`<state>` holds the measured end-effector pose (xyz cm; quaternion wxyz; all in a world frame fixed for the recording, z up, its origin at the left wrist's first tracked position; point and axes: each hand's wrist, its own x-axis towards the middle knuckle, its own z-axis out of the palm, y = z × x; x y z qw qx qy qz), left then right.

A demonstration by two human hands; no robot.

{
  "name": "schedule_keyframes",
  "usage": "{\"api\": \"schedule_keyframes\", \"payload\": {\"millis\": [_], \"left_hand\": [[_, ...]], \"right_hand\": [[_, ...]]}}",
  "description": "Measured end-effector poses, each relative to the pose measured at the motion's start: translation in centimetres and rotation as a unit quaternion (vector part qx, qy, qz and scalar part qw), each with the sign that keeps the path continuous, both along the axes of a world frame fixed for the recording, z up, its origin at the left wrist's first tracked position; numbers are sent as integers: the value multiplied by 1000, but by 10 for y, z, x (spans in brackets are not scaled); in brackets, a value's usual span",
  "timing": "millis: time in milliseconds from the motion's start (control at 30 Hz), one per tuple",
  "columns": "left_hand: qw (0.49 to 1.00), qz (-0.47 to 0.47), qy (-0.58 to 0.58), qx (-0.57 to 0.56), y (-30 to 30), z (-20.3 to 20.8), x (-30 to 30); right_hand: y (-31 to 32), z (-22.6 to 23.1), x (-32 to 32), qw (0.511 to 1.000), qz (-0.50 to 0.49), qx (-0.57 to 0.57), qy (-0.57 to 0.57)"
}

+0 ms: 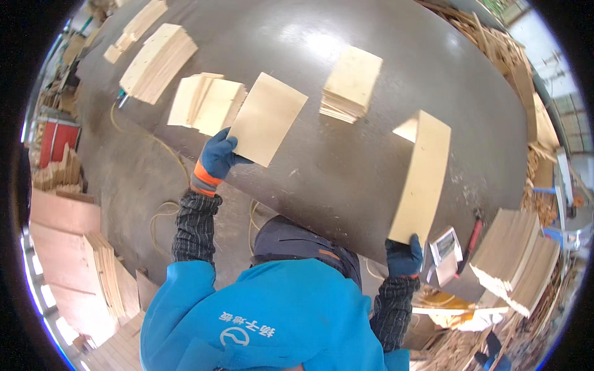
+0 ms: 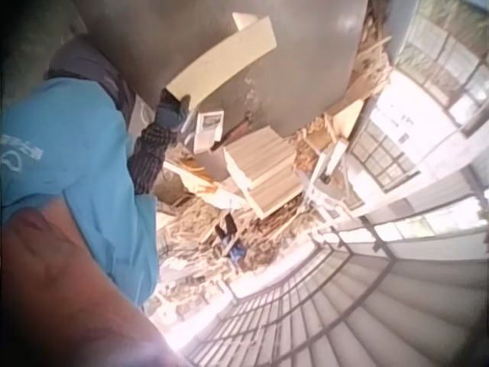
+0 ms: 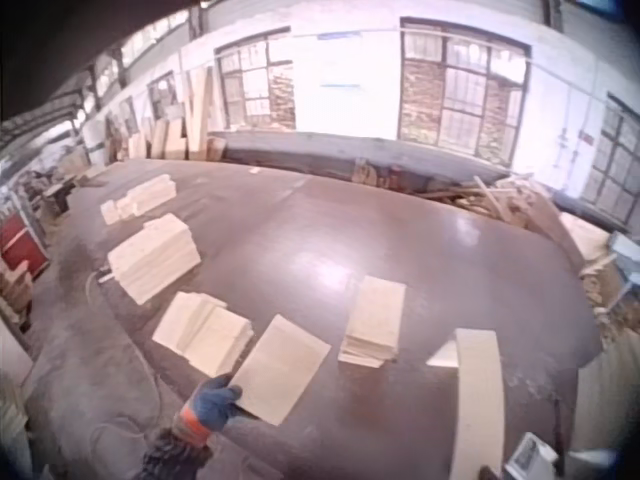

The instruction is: The recorder uses a pneumatic nail gun to assemble pre-cut wooden boards into rectangular boxes.

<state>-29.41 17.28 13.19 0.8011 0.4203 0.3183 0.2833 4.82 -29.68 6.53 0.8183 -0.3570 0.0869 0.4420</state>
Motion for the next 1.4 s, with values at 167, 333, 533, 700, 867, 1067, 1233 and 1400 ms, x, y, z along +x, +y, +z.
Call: {"api": "schedule_keyframes", "payload": {"millis": [167, 333, 533, 700, 867, 1067, 1233, 1400], "left_hand": [[951, -123, 207, 194, -27, 3, 42], [878, -172, 261, 362, -67, 5, 102], [740, -303, 222, 558, -160, -17, 200], [612, -403, 213, 647, -178, -38, 209], [555, -462, 313, 617, -149, -31, 185], [714, -415, 198, 528, -169, -45, 195], [815, -335, 174, 439, -186, -75, 192], [888, -315, 197, 269, -209, -90, 184]], "right_hand": [[8, 17, -3, 996, -16, -77, -52], [17, 38, -10, 999, -10, -41, 17], [22, 38, -20, 999, 17, -38, 17], [25, 55, -23, 995, 57, -75, -41], [25, 52, -26, 988, 53, -111, -95], [43, 57, -26, 952, 119, -209, -188], [43, 49, -31, 786, 135, -376, -472], [43, 54, -31, 669, 131, -425, -596]]}}
